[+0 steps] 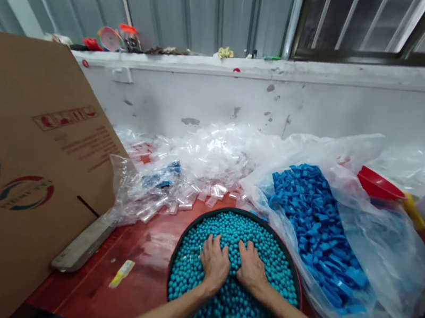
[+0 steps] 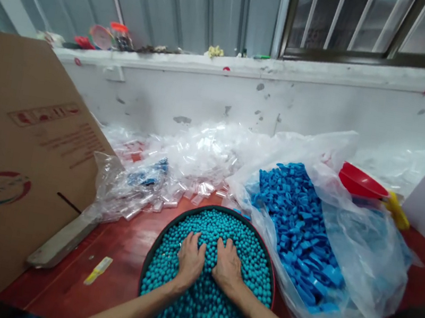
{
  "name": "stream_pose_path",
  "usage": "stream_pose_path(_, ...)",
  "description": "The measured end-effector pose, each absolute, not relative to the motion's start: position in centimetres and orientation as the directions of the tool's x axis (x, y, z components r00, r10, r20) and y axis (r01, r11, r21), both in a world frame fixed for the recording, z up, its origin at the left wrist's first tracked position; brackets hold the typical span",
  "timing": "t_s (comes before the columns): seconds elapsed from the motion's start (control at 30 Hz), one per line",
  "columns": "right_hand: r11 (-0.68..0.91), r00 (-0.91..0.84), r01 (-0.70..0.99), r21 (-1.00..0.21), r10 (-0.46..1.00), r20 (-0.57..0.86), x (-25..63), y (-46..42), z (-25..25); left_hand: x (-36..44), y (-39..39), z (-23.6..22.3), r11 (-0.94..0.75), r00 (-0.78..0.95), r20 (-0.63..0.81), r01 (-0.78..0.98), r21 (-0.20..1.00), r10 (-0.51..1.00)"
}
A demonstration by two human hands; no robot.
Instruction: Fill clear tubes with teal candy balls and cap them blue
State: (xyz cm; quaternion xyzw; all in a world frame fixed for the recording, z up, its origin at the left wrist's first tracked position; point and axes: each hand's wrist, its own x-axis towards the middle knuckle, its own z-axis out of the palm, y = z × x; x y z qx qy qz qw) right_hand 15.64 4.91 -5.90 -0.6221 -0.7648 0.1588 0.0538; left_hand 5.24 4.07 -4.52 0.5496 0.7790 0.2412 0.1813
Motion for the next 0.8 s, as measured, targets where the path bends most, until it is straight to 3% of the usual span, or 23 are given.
stream_pose_path(0.13, 0.224, -0.319, 0.878, -0.422, 0.932, -0.169, 15.7, 7.0, -4.9, 6.5, 4.9, -3.5, 0.122, -0.168, -0.017, 0.640, 0.758, 0.986)
stream_pose_path(0.27, 0.468, -0.613, 0.745, -0.475, 0.761, -0.213, 17.8, 8.7, -1.5, 3.2, 4.8, -1.0, -0.011, -0.041, 0.046, 0.609, 0.793, 0.998)
stream_pose_path(0.37, 0.474, -0.692, 0.714, -0.515, 0.590, -0.415, 18.5, 10.7, 1.5, -1.4, 6.3, 0.0, -0.009, -0.170, 0.160, 0.658, 0.753, 0.972)
stream_pose_path(0.47, 0.346, -0.699, 0.713, -0.610, 0.431, -0.572, 17.0, 14.6, 3.5, -5.2, 10.0, -0.5, 0.195, -0.326, 0.030, 0.634, 0.749, 0.945)
stream_pose_path(0.53, 0.330, -0.790, 0.585, -0.741, 0.440, -0.428, 14.8, 18.3, 4.3, -6.3, 13.2, -1.0, 0.219, -0.323, -0.003, 0.635, 0.741, 0.946)
stream_pose_path(0.6, 0.355, -0.741, 0.520, -0.777, 0.641, -0.203, 12.4, 22.8, 4.6, -6.5, 16.6, -1.3, 0.146, -0.251, 0.031, 0.654, 0.742, 0.967)
stream_pose_path(0.63, 0.375, -0.633, 0.492, -0.786, 0.774, -0.028, 11.4, 25.2, 4.7, -6.4, 18.2, -1.2, 0.089, -0.211, 0.075, 0.671, 0.736, 0.975)
stream_pose_path(0.73, 0.343, -0.428, 0.512, -0.788, 0.897, 0.113, 9.8, 32.0, 4.4, -6.5, 23.5, -0.2, -0.067, -0.144, 0.272, 0.766, 0.639, 0.951)
stream_pose_path(0.8, 0.303, -0.314, 0.526, -0.794, 0.937, 0.150, 10.5, 35.7, 3.7, -7.4, 27.4, 0.8, -0.086, -0.144, 0.352, 0.823, 0.561, 0.925)
